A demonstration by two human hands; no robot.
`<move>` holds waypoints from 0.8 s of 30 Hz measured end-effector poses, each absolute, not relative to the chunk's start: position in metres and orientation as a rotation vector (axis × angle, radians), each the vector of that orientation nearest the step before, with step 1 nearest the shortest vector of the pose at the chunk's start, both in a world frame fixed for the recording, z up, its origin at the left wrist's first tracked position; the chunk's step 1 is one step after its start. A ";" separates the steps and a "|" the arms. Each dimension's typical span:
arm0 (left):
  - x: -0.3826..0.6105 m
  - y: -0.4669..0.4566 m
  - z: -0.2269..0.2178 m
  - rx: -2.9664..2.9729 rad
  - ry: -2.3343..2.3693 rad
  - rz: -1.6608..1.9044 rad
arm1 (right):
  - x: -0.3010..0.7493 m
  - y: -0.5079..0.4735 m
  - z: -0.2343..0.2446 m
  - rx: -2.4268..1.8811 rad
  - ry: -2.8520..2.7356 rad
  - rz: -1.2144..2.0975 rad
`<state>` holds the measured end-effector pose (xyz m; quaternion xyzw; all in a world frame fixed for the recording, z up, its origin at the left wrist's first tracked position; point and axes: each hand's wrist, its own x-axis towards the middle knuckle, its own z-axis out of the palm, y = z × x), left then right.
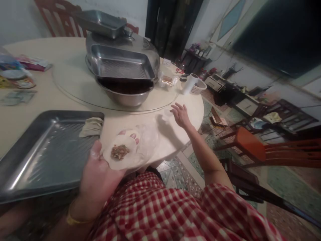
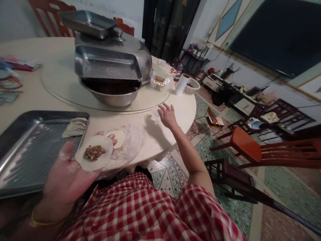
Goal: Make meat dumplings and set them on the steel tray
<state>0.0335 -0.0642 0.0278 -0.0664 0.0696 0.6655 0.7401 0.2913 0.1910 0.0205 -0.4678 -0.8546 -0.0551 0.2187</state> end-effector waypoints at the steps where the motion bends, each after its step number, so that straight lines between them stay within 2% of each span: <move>1: 0.039 -0.062 0.032 -0.113 0.207 1.478 | 0.292 0.193 0.015 -1.318 -2.410 -0.143; 8: 0.055 -0.058 0.054 -0.064 0.525 1.519 | 0.287 0.211 0.001 -1.271 -2.523 -0.109; 13: 0.050 -0.056 0.058 -0.106 0.566 1.539 | 0.287 0.199 0.014 -1.157 -2.116 -0.022; 16: 0.046 -0.052 0.059 -0.112 0.539 1.533 | 0.273 0.165 0.027 -0.949 -1.857 0.212; 19: 0.043 -0.050 0.061 -0.069 0.496 1.570 | 0.246 0.118 0.034 -0.684 -1.915 0.491; 24: 0.039 -0.052 0.062 -0.056 0.453 1.573 | 0.201 0.068 0.038 -0.321 -2.225 0.492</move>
